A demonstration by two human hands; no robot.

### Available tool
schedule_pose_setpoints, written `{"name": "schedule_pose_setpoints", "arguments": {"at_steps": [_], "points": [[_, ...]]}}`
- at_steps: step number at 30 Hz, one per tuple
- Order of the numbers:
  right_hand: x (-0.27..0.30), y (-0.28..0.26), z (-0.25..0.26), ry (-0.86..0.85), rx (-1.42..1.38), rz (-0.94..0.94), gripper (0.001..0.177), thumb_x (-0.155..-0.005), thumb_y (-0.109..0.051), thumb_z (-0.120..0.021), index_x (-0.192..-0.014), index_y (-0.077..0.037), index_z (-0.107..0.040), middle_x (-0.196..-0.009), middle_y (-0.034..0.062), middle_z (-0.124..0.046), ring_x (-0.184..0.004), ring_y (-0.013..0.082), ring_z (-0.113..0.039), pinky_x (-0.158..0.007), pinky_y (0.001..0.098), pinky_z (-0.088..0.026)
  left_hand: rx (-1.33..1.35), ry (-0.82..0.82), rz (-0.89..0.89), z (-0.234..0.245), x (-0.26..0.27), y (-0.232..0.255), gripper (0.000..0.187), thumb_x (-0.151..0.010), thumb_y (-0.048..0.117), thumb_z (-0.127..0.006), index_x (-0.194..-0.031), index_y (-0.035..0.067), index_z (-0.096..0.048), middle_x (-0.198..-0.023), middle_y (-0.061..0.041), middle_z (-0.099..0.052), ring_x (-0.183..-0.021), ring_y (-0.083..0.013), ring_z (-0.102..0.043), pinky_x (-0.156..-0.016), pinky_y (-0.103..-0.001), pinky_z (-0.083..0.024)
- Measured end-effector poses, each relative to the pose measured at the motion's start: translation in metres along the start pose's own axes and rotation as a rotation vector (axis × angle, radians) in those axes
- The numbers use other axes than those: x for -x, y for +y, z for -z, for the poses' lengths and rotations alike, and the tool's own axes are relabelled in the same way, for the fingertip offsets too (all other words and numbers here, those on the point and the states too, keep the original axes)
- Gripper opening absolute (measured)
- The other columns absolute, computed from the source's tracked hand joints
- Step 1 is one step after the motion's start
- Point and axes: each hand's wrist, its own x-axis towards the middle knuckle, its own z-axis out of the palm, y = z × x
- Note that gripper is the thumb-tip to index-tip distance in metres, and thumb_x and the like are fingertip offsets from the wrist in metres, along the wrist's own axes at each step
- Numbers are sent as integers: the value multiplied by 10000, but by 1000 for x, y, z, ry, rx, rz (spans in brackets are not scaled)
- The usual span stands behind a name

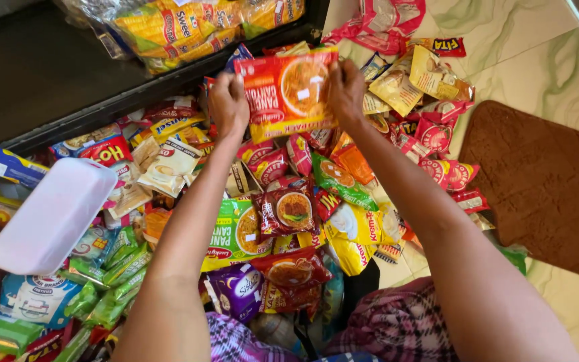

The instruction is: Organizing snack packets and instant noodles onto shelves from a pile on the floor.

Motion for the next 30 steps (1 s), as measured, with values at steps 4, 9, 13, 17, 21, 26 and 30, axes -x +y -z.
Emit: {"name": "schedule_pose_setpoints", "arguments": {"at_steps": [4,9,13,17,21,26,30], "points": [[-31,18,8,-19,-59,346,244,-1076,-177,-590,-873,-43,-574,-693,25,-572,-568,115,-523,-518,308,-459,-22,13,-23,19,-8,33,261,-1011,258,-629,-884,30,-650,-806,-193,-704,-731,-343,-680,-682,-466,-508],[-25,-9,17,-65,-117,475,269,-1081,-218,-623,-883,-41,-662,-797,49,-652,-709,131,-551,-664,326,-489,308,-152,99,31,-15,38,240,-1022,291,-636,-904,86,-675,-853,-85,-705,-805,-224,-719,-688,-385,-554],[-6,-13,31,-106,-361,-183,315,-958,-365,-529,-864,-80,-626,-803,69,-685,-728,163,-679,-688,344,-572,523,-370,473,40,3,28,308,-1021,375,-607,-887,124,-723,-866,-1,-726,-822,-136,-701,-680,-328,-600],[-31,62,36,-154,-103,-254,264,-965,-298,-737,-894,-64,-639,-835,41,-637,-659,141,-565,-571,320,-513,194,-453,616,27,24,9,221,-944,284,-721,-1050,106,-644,-950,-14,-661,-811,-141,-629,-634,-346,-577],[-40,103,29,-278,-132,-141,152,-917,-170,-711,-1002,-76,-628,-800,86,-582,-575,193,-539,-445,342,-415,202,-481,581,-7,35,-47,411,-854,118,-830,-1176,27,-591,-1058,-88,-662,-865,-161,-637,-698,-356,-591],[-30,70,21,-235,-313,-267,323,-877,-43,-766,-1172,-17,-639,-933,79,-751,-732,163,-725,-612,321,-612,479,-458,615,1,16,-38,675,-747,-23,-809,-1325,57,-469,-1111,-102,-700,-923,-176,-719,-795,-325,-629],[-17,-17,27,-445,-388,-302,359,-858,-22,-705,-1208,-85,-664,-927,26,-745,-754,128,-699,-660,283,-599,614,-530,539,49,-19,28,655,-761,-19,-803,-1329,58,-486,-1090,-89,-713,-918,-175,-713,-771,-336,-616]]}}
